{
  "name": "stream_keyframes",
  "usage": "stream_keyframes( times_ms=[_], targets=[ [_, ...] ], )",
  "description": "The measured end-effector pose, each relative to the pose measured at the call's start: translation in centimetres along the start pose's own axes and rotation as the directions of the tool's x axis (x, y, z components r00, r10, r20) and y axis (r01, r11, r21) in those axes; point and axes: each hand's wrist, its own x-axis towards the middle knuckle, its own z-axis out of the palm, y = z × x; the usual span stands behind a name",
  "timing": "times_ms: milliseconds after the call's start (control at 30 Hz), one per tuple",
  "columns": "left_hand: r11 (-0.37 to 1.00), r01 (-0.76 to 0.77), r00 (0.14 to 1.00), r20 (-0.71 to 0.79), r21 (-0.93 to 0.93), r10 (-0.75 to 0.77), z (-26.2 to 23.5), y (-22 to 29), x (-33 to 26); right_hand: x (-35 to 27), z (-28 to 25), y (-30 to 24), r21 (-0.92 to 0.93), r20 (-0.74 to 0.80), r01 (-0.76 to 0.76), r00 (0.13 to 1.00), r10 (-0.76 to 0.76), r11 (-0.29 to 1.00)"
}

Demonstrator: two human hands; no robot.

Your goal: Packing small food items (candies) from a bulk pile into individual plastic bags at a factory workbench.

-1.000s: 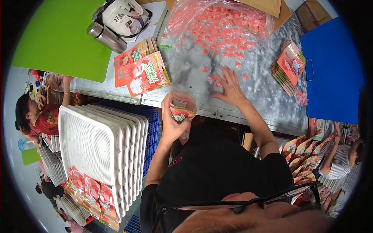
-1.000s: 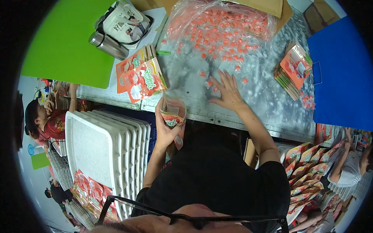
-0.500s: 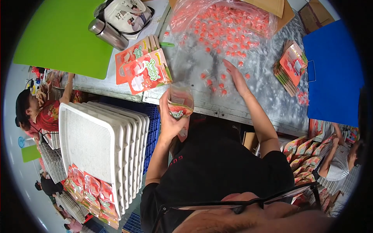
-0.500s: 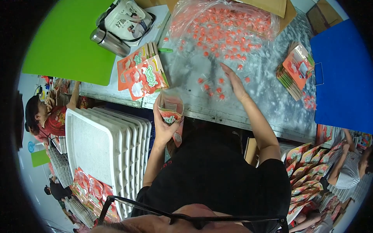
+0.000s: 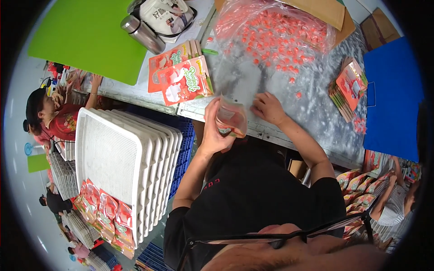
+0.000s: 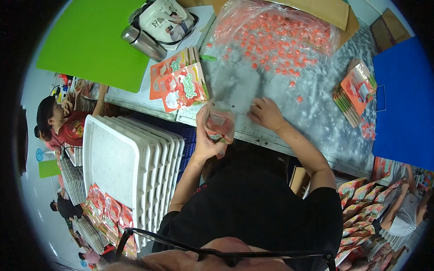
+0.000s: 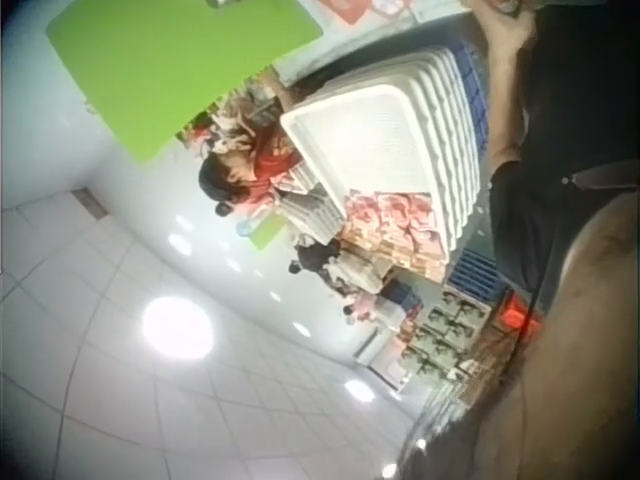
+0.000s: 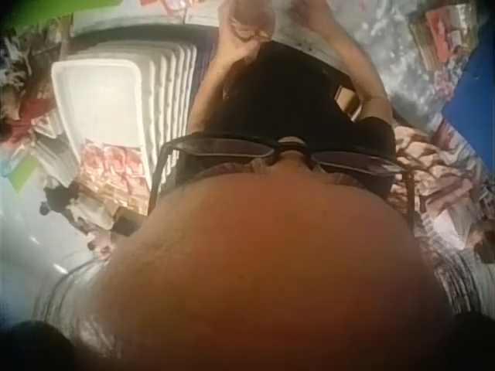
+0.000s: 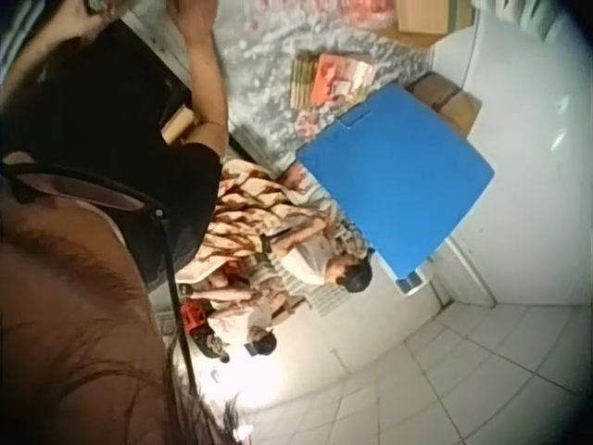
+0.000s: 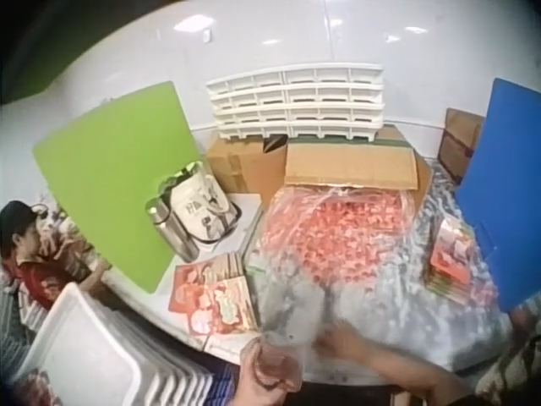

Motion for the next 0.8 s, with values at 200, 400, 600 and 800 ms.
stream_keyframes(
  times_ms=[200, 400, 600, 800],
  targets=[
    [0.998, -0.025, 0.999, 0.041, -0.049, 0.027, 1.2, -0.5, 1.0, 2.8, -2.3, -1.1, 0.67, -0.124, -0.472, 0.69, 0.713, 0.573],
    [0.998, 0.011, 0.992, 0.126, 0.064, -0.019, 3.1, 0.7, 2.5, 7.5, -9.2, -7.9, 0.992, -0.075, 0.126, 0.74, 0.669, -0.028],
    [0.997, 0.028, 0.994, 0.102, 0.072, -0.035, 3.8, 1.1, 3.3, 7.4, -8.4, -8.3, 0.932, -0.284, 0.112, 0.818, 0.5, 0.346],
    [0.996, 0.0, 0.993, 0.114, 0.089, -0.01, 4.5, 1.3, 3.7, 7.5, -9.4, -9.4, 0.938, -0.132, -0.099, 0.784, 0.606, 0.332]
  ],
)
